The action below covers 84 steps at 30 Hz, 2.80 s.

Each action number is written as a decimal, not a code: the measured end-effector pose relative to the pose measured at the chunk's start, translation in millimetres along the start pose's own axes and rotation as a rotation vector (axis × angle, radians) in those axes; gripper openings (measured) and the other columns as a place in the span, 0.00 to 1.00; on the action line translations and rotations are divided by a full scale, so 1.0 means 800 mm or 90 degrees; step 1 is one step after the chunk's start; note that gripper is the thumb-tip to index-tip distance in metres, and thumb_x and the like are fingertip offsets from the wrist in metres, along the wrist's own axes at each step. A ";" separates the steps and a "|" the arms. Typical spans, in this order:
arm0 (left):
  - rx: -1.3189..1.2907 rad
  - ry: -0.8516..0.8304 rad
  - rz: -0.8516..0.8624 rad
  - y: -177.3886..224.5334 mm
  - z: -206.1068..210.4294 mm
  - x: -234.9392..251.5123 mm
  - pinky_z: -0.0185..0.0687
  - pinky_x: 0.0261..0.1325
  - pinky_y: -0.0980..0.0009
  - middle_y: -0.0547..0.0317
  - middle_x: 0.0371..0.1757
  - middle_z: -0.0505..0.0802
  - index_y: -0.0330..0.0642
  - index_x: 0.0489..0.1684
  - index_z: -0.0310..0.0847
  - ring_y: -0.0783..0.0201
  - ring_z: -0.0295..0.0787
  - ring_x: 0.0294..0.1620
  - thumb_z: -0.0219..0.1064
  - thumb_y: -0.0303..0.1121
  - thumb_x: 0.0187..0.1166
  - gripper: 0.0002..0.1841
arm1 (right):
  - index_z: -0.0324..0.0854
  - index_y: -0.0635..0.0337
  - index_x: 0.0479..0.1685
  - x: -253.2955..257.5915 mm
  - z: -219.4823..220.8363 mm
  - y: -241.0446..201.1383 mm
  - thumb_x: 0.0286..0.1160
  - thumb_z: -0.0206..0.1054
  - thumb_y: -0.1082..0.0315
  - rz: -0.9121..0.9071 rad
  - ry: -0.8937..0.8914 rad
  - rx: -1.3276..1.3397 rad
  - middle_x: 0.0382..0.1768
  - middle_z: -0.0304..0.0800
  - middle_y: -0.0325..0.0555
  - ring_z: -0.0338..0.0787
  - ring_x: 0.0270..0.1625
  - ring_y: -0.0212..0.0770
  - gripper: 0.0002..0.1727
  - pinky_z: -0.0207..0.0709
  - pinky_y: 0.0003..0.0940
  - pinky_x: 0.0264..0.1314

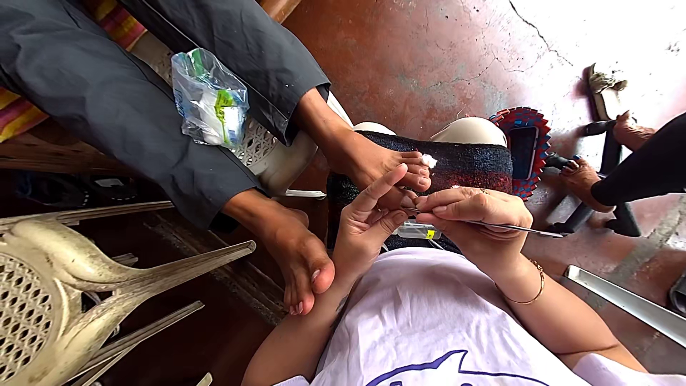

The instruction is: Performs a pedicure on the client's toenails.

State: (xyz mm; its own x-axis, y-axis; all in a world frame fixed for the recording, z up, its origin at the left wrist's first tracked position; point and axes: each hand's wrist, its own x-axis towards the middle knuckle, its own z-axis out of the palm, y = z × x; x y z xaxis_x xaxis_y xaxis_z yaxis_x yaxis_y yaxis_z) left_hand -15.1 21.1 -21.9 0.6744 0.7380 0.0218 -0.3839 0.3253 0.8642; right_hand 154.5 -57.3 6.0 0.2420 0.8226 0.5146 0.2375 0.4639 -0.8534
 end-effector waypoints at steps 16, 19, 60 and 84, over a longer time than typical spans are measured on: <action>-0.005 0.007 -0.002 0.000 0.001 0.000 0.86 0.67 0.66 0.57 0.65 0.89 0.55 0.79 0.78 0.65 0.88 0.62 0.67 0.21 0.79 0.29 | 0.84 0.66 0.34 -0.008 0.003 0.009 0.68 0.76 0.82 -0.038 0.014 -0.003 0.41 0.96 0.51 0.97 0.48 0.39 0.06 0.92 0.31 0.53; -0.009 0.009 -0.002 -0.001 0.002 0.000 0.85 0.68 0.66 0.58 0.65 0.90 0.55 0.80 0.77 0.65 0.89 0.62 0.68 0.21 0.79 0.29 | 0.84 0.67 0.33 -0.009 0.004 0.008 0.68 0.76 0.82 -0.039 0.018 -0.012 0.41 0.96 0.51 0.97 0.48 0.39 0.06 0.92 0.31 0.53; -0.046 0.012 -0.014 0.002 0.002 -0.002 0.86 0.67 0.66 0.57 0.64 0.90 0.55 0.79 0.78 0.65 0.89 0.61 0.68 0.21 0.79 0.28 | 0.84 0.67 0.32 0.001 0.001 0.002 0.69 0.77 0.80 -0.079 -0.029 -0.085 0.41 0.96 0.51 0.96 0.50 0.38 0.05 0.90 0.30 0.55; -0.050 0.039 -0.020 0.004 0.010 0.001 0.86 0.66 0.67 0.56 0.62 0.91 0.55 0.79 0.79 0.65 0.89 0.59 0.67 0.19 0.78 0.29 | 0.84 0.59 0.38 -0.001 0.015 0.002 0.69 0.78 0.77 0.042 0.078 0.052 0.44 0.95 0.44 0.96 0.51 0.37 0.08 0.91 0.30 0.54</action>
State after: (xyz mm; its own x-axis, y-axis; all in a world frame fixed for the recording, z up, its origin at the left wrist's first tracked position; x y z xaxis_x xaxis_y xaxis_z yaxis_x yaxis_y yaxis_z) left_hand -10.6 17.9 -15.5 0.6474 0.7612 -0.0371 -0.4138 0.3920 0.8216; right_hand 143.2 -53.3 3.5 0.3681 0.8086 0.4591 0.1408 0.4396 -0.8871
